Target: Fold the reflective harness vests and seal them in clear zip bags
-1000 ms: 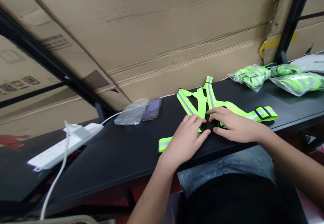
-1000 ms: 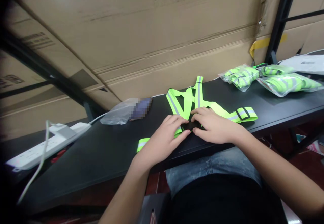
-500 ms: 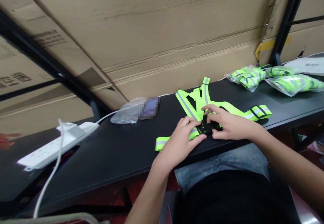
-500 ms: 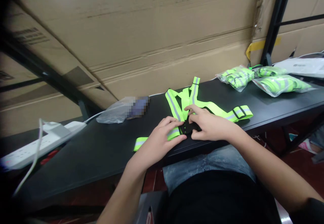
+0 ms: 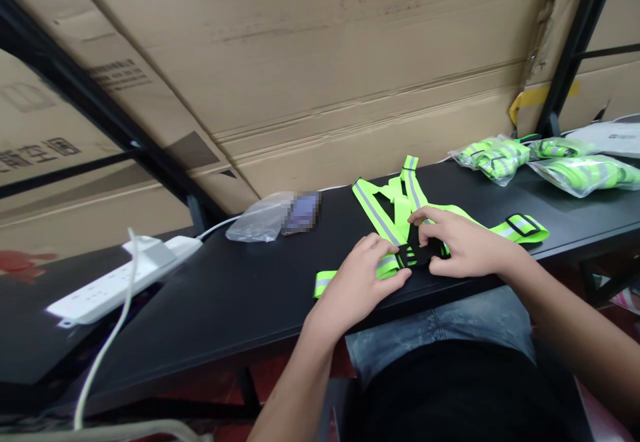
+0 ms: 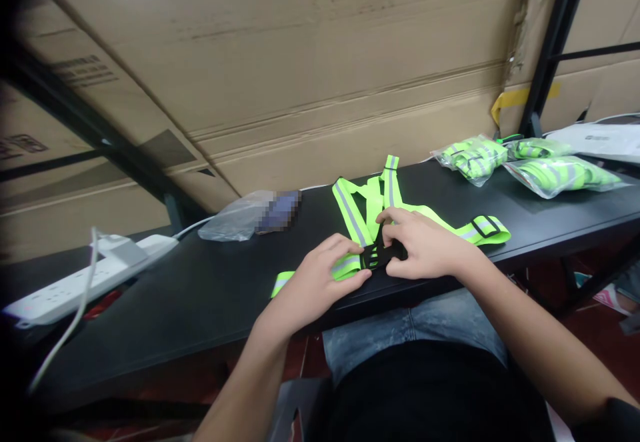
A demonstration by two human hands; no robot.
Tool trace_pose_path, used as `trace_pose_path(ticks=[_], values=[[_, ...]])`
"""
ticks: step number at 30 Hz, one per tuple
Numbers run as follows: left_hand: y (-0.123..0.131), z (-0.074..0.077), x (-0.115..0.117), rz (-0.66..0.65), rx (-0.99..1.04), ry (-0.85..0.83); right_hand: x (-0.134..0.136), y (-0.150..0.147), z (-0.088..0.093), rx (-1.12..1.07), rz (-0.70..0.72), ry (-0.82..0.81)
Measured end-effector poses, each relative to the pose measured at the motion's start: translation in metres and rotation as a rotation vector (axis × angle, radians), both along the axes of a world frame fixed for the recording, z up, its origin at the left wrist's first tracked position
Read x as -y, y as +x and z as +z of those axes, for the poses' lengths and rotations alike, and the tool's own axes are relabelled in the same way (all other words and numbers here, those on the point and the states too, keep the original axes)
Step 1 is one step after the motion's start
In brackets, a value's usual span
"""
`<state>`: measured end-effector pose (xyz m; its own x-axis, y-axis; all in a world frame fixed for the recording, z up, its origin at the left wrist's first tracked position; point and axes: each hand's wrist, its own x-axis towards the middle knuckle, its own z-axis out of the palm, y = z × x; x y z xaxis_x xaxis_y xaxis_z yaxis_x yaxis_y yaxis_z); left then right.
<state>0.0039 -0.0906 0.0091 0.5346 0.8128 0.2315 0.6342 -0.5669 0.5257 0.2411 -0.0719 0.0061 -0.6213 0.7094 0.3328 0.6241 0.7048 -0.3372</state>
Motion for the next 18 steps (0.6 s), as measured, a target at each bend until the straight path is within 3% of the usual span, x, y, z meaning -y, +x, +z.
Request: trace_pose_path(ticks=[11,18], values=[[-0.028,0.005,-0.003,0.087,-0.058,-0.027,-0.003,0.005,0.001,-0.008,-0.019,0.001],[-0.023,0.000,0.000,0.109,-0.109,-0.005,0.010,0.018,-0.005,0.106,-0.074,0.215]])
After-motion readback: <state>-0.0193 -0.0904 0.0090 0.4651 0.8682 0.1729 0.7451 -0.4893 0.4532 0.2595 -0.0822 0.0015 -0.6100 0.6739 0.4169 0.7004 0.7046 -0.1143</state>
